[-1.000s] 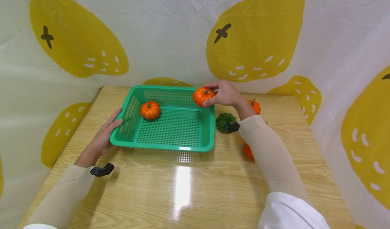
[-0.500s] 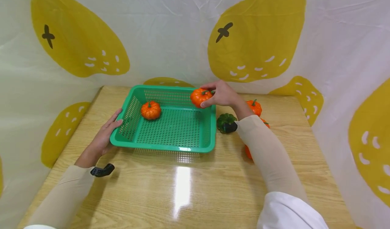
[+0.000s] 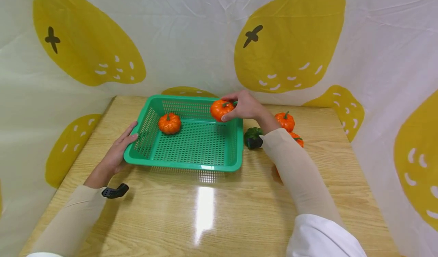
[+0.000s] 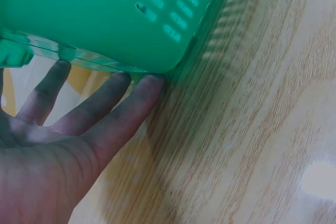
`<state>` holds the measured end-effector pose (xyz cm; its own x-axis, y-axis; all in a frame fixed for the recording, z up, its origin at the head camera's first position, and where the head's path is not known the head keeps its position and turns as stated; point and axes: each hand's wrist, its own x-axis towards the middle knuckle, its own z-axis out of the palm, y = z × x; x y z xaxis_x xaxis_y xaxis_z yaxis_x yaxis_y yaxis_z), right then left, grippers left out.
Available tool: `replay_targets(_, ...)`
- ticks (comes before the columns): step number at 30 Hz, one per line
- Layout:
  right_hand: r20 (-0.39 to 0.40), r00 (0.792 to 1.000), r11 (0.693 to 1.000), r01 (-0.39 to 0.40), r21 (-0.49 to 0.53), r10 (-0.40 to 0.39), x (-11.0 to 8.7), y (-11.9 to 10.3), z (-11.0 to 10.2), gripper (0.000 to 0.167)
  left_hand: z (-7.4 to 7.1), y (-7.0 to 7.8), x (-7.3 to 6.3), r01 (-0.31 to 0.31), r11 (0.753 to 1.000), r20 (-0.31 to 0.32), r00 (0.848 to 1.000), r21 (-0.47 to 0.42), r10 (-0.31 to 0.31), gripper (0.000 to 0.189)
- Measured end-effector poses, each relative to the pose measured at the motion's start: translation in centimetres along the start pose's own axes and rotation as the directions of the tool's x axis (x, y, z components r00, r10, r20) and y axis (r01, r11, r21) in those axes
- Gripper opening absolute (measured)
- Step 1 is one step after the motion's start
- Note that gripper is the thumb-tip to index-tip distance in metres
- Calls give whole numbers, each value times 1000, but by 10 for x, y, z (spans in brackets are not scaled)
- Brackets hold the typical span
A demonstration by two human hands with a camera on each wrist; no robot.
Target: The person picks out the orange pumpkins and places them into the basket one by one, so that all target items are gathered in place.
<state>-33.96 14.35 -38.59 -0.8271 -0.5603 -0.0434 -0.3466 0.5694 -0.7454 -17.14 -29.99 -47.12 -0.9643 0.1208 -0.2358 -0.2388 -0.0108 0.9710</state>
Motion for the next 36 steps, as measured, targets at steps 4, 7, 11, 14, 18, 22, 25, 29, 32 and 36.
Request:
replay_targets(4, 0, 1000, 999, 12, -30, -12, 2, -1, 3, 72, 0, 0, 0, -7, 1000, -1, 1000, 7, 7, 62)
replay_targets(7, -2, 1000, 999, 15, -42, -15, 4, -2, 4, 72, 1, 0, -1, -6, 1000, -6, 1000, 14, 6, 62)
replay_targets(11, 4, 1000, 999, 20, -50, -19, 6, -3, 5, 73, 1, 1, -1, 0, 1000, -9, 1000, 15, 0, 62)
replay_targets(14, 15, 1000, 999, 14, -45, -13, 6, -5, 5, 74, 1, 1, -1, 2, 1000, -6, 1000, 14, -2, 62)
replay_targets(18, 28, 1000, 999, 12, -37, -11, 7, -8, 5, 73, 1, 1, -1, 2, 1000, -7, 1000, 9, -2, 62)
replay_targets(22, 35, 999, 999, 22, -46, -21, 9, -11, 4, 74, 1, 2, -1, 8, 1000, -13, 1000, 26, -8, 62)
replay_targets(25, 42, 999, 998, 12, -55, -10, 10, -12, 4, 76, 0, 2, -1, 15, 999, -20, 1000, 43, -14, 62)
replay_targets(29, 52, 999, 999, -4, -55, 7, 12, -15, 5, 76, 0, 2, -1, 25, 998, -37, 999, 63, -23, 62)
replay_targets(32, 59, 998, 998, -2, -56, 5, 13, -17, 6, 77, 0, 3, 0, 30, 997, -42, 999, 70, -27, 62)
replay_targets(36, 71, 997, 999, 2, -54, 2, 15, -19, 8, 77, 0, 4, -1, 30, 997, -43, 999, 70, -27, 62)
